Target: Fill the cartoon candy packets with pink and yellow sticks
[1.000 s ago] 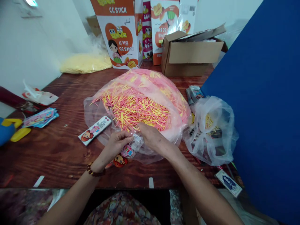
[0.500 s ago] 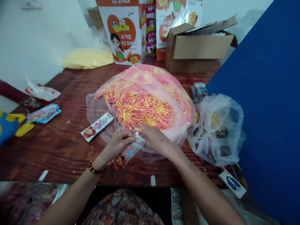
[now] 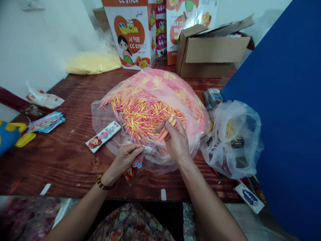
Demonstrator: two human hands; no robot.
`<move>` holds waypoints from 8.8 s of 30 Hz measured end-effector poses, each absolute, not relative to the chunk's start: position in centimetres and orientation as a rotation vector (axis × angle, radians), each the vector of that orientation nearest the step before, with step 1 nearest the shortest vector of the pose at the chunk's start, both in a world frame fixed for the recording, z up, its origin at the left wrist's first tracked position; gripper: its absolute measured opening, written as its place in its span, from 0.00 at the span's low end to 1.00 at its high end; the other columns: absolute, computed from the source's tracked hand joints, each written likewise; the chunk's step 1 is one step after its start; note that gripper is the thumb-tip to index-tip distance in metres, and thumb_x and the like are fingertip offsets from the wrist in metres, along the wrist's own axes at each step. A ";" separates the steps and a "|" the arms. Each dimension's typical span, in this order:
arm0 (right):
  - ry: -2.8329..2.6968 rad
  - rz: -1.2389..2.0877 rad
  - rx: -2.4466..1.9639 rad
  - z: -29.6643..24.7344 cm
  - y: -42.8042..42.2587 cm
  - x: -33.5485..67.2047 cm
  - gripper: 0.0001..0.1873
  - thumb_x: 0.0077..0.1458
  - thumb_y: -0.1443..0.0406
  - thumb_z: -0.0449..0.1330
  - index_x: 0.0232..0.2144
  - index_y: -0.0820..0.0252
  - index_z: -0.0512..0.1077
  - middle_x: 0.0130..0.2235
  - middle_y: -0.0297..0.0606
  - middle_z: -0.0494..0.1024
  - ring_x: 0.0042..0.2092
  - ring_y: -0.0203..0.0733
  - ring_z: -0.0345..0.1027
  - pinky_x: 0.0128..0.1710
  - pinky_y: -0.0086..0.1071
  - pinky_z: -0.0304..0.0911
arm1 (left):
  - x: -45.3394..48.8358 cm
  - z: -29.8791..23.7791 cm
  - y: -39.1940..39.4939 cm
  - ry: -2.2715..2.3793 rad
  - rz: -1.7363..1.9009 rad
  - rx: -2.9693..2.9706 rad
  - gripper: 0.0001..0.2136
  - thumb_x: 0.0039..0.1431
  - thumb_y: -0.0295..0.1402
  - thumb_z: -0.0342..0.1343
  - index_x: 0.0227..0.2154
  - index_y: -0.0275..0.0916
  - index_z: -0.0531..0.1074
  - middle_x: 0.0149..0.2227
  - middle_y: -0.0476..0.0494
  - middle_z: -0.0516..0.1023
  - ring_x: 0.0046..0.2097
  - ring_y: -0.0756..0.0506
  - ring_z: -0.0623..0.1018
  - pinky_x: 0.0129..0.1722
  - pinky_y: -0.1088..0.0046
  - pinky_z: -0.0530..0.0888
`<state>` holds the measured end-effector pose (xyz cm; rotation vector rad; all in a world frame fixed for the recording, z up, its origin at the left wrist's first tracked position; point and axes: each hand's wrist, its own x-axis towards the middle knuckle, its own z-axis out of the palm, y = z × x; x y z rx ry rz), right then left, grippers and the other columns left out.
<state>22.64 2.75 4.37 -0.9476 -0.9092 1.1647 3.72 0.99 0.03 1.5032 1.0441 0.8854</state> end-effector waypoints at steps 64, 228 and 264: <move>-1.893 0.797 -1.150 12.9 3.1 20.5 0.08 0.56 0.61 0.61 0.30 0.59 0.77 0.30 0.34 0.78 0.33 0.38 0.69 0.35 0.32 0.62 | 2.7 4.1 2.6 0.859 1.476 1.168 0.06 0.54 0.34 0.64 0.33 0.40 0.83 0.34 0.47 0.83 0.36 0.49 0.79 0.40 0.74 0.74; -2.521 0.027 -2.100 0.7 7.5 23.1 0.18 0.63 0.72 0.45 0.46 0.67 0.73 0.49 0.56 0.74 0.49 0.54 0.65 0.46 0.43 0.52 | -10.1 -3.4 9.8 2.255 0.332 2.014 0.19 0.62 0.44 0.52 0.51 0.39 0.71 0.50 0.32 0.72 0.52 0.30 0.70 0.48 0.53 0.67; -1.302 0.992 -1.358 -0.9 7.8 25.1 0.13 0.56 0.54 0.53 0.33 0.57 0.67 0.32 0.36 0.77 0.36 0.41 0.70 0.41 0.35 0.68 | -13.5 -3.6 12.6 2.032 0.606 1.994 0.15 0.60 0.40 0.50 0.36 0.43 0.81 0.42 0.41 0.83 0.42 0.41 0.79 0.43 0.69 0.70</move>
